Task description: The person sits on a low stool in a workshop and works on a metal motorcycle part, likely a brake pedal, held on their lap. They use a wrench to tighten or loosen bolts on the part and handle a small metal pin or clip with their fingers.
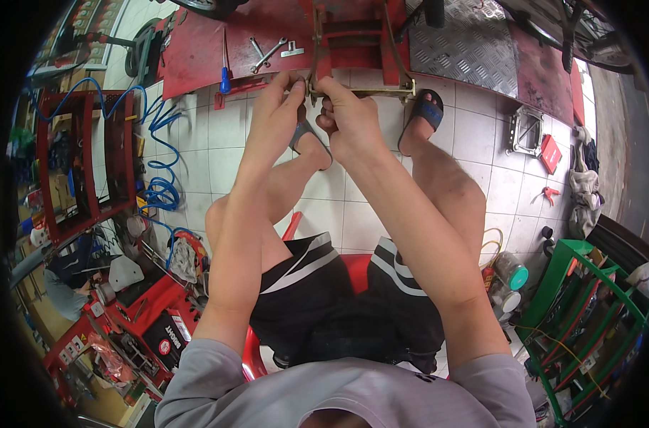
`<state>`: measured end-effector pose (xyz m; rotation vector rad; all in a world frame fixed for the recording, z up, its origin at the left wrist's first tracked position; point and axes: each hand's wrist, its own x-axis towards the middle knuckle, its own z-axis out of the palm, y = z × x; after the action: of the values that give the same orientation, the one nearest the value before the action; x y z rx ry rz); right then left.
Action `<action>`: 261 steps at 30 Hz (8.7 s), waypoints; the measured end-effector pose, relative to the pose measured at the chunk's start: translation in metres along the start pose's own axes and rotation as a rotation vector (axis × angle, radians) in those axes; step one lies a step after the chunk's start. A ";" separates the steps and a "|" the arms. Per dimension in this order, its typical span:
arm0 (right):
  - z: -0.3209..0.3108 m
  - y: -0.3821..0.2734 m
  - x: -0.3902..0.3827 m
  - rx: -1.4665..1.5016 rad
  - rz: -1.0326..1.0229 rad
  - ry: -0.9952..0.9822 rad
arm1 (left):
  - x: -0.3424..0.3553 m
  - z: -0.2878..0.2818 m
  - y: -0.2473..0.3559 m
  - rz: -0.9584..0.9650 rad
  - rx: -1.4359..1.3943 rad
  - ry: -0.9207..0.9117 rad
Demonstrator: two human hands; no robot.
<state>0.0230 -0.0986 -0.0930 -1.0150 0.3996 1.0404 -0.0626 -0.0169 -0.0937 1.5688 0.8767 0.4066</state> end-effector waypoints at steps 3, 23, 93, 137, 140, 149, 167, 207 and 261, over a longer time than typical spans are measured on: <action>-0.003 0.001 0.003 -0.012 -0.007 -0.030 | 0.001 -0.003 0.000 0.009 0.045 -0.034; -0.011 0.002 0.008 0.006 -0.023 -0.051 | 0.011 -0.011 0.002 -0.229 -0.328 0.023; -0.084 0.058 0.063 0.056 0.193 -0.097 | 0.055 0.023 -0.009 0.427 0.664 -0.288; -0.066 0.011 0.017 -0.033 0.141 -0.299 | 0.007 0.023 -0.006 -0.471 -0.142 -0.248; -0.057 0.010 0.010 -0.116 0.115 -0.264 | 0.017 0.020 -0.032 -0.395 -0.005 -0.233; -0.089 -0.068 -0.041 -0.834 -0.257 -0.014 | 0.007 0.010 0.002 -0.440 0.184 -0.271; -0.142 -0.068 0.055 -1.207 -0.386 0.042 | 0.016 0.056 -0.074 -0.623 0.012 -0.086; -0.097 0.006 -0.005 -0.411 -0.129 -0.064 | 0.023 0.047 -0.048 -0.006 0.415 -0.497; -0.081 0.026 -0.002 -0.208 -0.144 0.052 | 0.026 0.034 -0.018 0.037 0.604 -0.567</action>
<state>0.0140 -0.1642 -0.1457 -1.2408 0.2595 0.9399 -0.0274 -0.0216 -0.1241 2.1042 0.5411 -0.3114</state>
